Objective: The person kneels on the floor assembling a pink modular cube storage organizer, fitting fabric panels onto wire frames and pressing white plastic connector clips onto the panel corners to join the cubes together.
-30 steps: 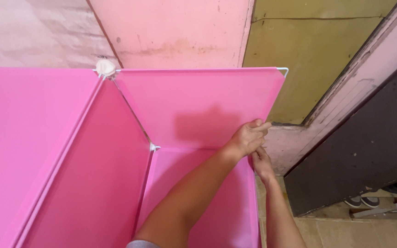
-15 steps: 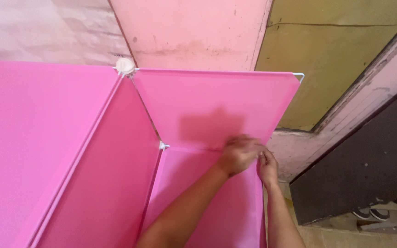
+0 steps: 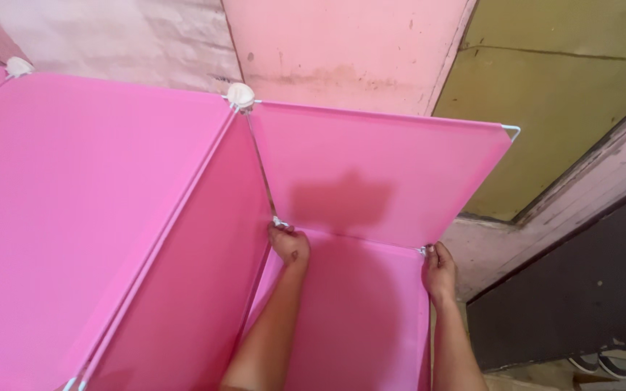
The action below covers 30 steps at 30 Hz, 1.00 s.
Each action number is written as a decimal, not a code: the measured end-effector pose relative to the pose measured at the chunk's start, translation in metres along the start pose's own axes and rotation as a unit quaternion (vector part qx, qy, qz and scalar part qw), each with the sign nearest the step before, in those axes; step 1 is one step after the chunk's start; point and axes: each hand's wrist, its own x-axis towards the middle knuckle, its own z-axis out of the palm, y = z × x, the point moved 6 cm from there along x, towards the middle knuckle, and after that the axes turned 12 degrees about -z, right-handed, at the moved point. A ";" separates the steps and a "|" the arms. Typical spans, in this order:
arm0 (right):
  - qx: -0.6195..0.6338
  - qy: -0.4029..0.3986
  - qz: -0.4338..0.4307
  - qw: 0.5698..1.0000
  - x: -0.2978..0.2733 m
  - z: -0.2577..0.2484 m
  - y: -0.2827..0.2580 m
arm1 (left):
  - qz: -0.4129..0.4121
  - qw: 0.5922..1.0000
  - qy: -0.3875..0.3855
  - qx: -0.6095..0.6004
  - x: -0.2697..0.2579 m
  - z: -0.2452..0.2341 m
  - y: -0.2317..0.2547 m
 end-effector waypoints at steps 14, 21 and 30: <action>0.003 -0.002 0.024 1.000 0.000 0.001 0.006 | -0.016 0.968 -0.147 -0.205 0.015 -0.003 -0.021; 0.028 0.017 0.014 0.999 0.002 0.006 0.015 | -0.046 0.971 -0.153 -0.180 0.015 -0.006 -0.018; 0.011 0.029 -0.009 0.999 0.003 0.009 0.034 | 0.041 0.988 -0.118 -0.089 -0.022 -0.033 0.042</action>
